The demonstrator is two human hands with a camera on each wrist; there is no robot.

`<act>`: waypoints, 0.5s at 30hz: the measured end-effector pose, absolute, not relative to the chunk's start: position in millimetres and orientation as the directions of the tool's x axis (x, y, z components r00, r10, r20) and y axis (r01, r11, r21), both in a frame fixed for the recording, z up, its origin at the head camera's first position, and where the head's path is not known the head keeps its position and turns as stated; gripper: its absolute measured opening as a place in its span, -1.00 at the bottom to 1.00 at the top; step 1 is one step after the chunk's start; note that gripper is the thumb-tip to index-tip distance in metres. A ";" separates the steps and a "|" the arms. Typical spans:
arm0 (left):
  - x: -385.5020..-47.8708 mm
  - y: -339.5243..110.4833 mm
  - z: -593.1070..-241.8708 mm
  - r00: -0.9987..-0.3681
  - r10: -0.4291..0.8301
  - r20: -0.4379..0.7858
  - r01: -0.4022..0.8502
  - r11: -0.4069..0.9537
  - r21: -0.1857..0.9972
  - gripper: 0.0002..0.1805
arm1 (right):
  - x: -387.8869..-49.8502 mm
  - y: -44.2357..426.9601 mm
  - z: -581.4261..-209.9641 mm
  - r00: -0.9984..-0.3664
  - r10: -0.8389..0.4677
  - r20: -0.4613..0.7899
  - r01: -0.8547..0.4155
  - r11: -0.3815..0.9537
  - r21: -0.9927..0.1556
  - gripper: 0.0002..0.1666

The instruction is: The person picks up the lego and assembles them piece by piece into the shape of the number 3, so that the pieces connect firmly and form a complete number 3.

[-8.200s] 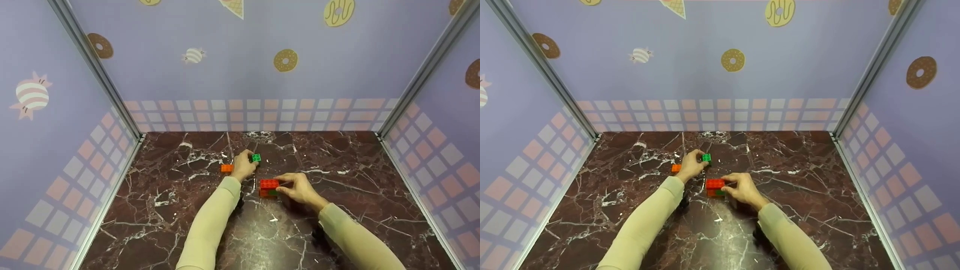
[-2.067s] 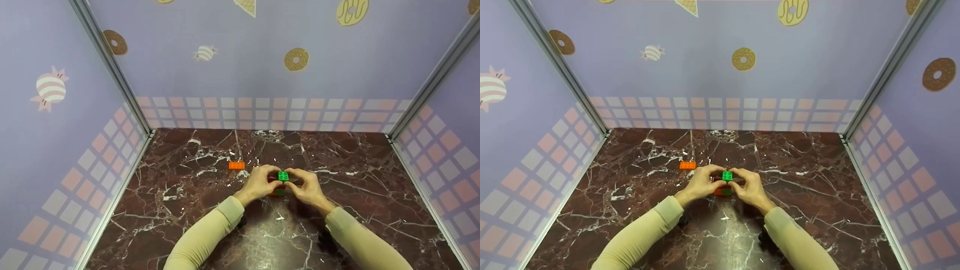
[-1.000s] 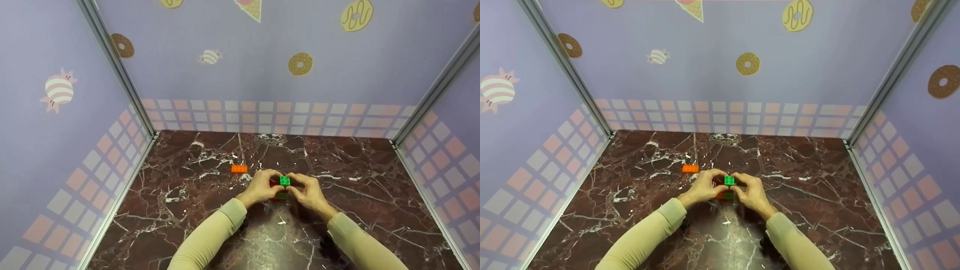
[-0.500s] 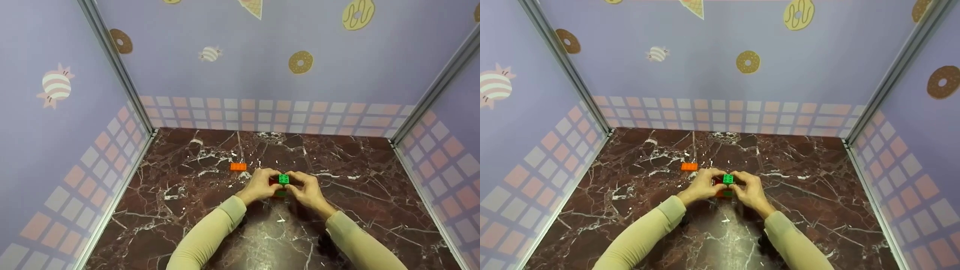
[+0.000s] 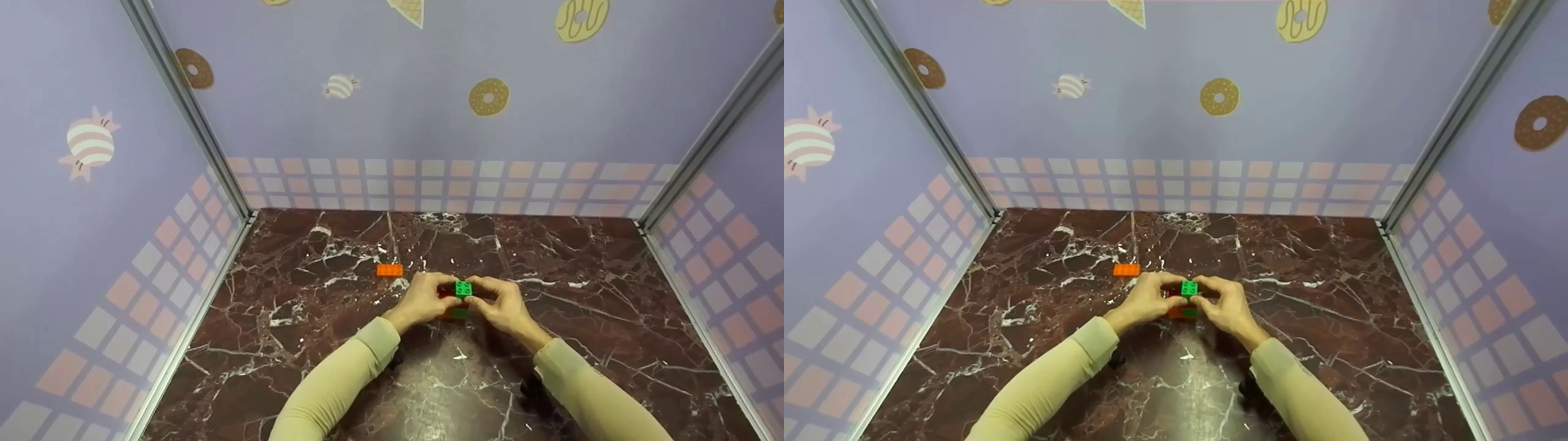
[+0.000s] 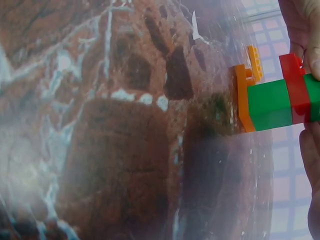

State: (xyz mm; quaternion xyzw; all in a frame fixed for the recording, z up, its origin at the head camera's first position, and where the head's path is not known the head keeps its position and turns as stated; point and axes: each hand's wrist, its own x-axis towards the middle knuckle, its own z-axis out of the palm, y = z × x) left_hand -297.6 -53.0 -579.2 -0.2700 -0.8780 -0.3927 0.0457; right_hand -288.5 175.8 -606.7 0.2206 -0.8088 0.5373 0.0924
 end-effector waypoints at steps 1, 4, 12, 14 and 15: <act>-297.2 -53.8 -578.9 -0.851 0.439 0.287 0.507 0.545 0.667 -0.64 | -288.8 175.6 -606.0 -0.876 -0.261 0.405 -0.476 0.342 -0.810 -0.59; -296.1 -56.9 -578.8 -0.849 0.448 0.281 0.507 0.538 0.674 -0.61 | -289.6 175.3 -605.0 -0.848 -0.282 0.450 -0.529 0.378 -0.760 -0.61; -298.5 -70.8 -577.1 -0.831 0.460 0.313 0.537 0.515 0.668 -0.63 | -289.0 176.3 -603.1 -0.845 -0.299 0.444 -0.533 0.400 -0.745 -0.62; -299.3 -75.2 -576.9 -0.834 0.450 0.318 0.535 0.521 0.665 -0.63 | -289.1 176.7 -602.6 -0.850 -0.298 0.434 -0.524 0.395 -0.755 -0.62; -299.5 -77.3 -576.8 -0.839 0.444 0.315 0.528 0.526 0.666 -0.63 | -289.2 177.0 -602.4 -0.853 -0.298 0.429 -0.519 0.395 -0.758 -0.62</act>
